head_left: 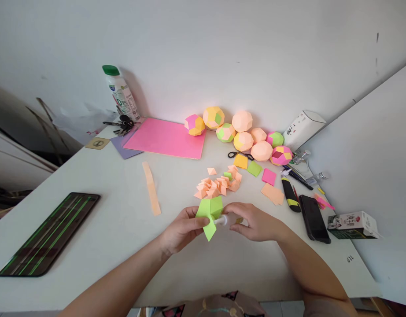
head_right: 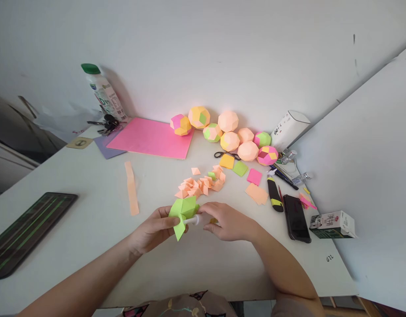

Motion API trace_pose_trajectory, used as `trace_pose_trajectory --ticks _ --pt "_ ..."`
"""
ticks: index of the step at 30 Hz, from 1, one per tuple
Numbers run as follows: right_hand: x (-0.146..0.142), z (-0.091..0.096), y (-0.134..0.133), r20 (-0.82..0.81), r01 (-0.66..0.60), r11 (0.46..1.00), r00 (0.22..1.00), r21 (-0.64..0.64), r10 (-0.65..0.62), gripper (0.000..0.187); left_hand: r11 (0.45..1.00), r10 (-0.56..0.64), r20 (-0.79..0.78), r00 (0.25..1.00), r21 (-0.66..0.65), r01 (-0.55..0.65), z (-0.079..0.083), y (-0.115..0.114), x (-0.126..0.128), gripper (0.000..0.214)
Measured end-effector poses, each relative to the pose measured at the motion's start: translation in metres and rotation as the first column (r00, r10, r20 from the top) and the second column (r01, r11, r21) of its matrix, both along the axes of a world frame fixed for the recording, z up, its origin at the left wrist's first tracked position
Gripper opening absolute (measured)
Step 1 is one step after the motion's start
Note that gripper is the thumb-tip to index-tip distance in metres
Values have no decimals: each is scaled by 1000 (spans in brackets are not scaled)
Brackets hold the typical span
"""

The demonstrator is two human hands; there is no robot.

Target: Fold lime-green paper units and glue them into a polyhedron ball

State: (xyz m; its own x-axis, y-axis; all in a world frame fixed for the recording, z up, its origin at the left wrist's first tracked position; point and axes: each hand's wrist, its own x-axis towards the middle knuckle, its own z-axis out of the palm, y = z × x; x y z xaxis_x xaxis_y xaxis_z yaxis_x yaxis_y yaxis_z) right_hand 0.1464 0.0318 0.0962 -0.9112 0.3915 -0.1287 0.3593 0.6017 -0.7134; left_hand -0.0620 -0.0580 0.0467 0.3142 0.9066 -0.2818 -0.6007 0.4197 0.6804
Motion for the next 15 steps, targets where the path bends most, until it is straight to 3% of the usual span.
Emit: trace_pose_trajectory --ticks 4,8,12,15 --pt "3 3 3 -20 -81 991 997 -109 80 30 1000 8 1 1000 -13 -8 0 0 -1 19" --pt "8 11 8 -106 -165 947 984 -274 141 28 1000 15 3 1000 -10 -15 0 0 -1 17" --pt "12 19 10 -225 -182 866 971 -466 83 31 1000 14 21 1000 10 -14 0 0 -1 17" --pt "13 19 9 -267 -133 868 964 -478 0 30 1000 4 22 1000 22 -5 -1 0 -1 18"
